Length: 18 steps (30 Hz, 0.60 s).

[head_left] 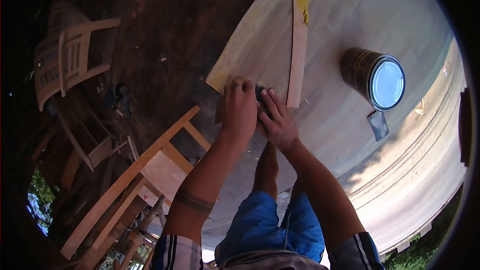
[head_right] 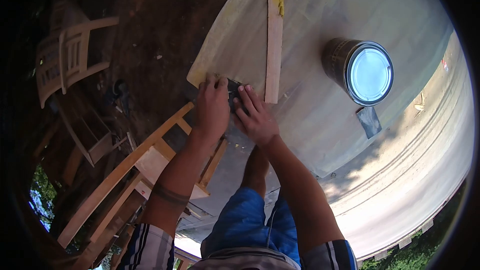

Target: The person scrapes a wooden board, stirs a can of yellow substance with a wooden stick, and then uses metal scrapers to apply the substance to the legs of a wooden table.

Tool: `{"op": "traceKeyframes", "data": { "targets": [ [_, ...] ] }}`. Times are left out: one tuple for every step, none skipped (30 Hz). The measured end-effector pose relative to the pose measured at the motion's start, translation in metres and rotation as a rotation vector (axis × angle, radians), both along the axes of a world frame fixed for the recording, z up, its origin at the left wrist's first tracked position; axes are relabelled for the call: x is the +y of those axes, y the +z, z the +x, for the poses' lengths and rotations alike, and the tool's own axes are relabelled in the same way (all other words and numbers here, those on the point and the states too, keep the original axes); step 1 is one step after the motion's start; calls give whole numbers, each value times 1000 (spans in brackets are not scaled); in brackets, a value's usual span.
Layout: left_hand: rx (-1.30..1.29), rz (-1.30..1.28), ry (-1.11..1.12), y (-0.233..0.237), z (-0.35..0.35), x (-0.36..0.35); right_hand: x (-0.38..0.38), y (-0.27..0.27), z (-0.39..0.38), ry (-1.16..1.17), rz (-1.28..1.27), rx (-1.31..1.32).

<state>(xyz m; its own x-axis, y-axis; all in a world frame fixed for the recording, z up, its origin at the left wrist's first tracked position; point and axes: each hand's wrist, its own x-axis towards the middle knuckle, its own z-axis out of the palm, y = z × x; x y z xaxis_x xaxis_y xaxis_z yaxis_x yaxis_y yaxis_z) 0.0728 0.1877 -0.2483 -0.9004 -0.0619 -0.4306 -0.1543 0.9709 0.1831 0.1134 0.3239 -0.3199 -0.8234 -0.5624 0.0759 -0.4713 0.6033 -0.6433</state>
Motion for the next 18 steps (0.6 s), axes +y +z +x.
{"op": "traceKeyframes", "data": {
  "targets": [
    [4, -4, -5, -2, 5, 1, 1, 1, 1, -1, -2, -6],
    [9, -14, -3, -3, 13, 0, 1, 2, 1, 4, -10, -12],
    [23, -26, -9, -5, 17, -3, 1, 1, -1, 3, -19, -7],
    [25, -24, -16, -6, 20, -4, 0, -1, -3, -1, -18, -2],
    [18, -22, -23, -6, 27, -4, -1, -1, -1, -5, -17, -6],
    [13, -20, -33, -6, 30, -5, -2, -2, 0, -12, -15, -8],
    [27, -10, -27, -3, 15, -3, -2, -3, -3, -18, -19, 7],
    [33, 2, -17, -3, -1, -2, -2, -4, -4, -21, -21, 14],
    [31, 12, -1, 0, -6, 0, -1, -3, 2, -17, -23, 13],
    [8, 3, -9, 3, 4, 0, -1, -1, 6, -15, -29, -6],
    [1, -7, -21, 5, 14, -1, -2, -1, 4, -15, -35, -10],
    [-4, -16, -36, 6, 15, 0, -1, -2, 0, -19, -39, -10],
    [-26, -13, -21, 6, 14, 1, 0, -2, -1, -20, -42, -9],
    [-51, -12, -8, 5, 13, 0, 0, -2, -1, -22, -45, -11],
    [-77, -11, 6, 5, 12, 0, -1, -2, 0, -25, -49, -13],
    [-53, -22, 0, 3, 6, -1, -1, -1, 1, -26, -46, -14],
    [-32, -32, -3, 0, -4, -4, -1, 0, 2, -25, -42, -19],
    [-2, -43, -3, -1, -10, -5, -1, -1, 2, -20, -40, -14]
  ]
}}
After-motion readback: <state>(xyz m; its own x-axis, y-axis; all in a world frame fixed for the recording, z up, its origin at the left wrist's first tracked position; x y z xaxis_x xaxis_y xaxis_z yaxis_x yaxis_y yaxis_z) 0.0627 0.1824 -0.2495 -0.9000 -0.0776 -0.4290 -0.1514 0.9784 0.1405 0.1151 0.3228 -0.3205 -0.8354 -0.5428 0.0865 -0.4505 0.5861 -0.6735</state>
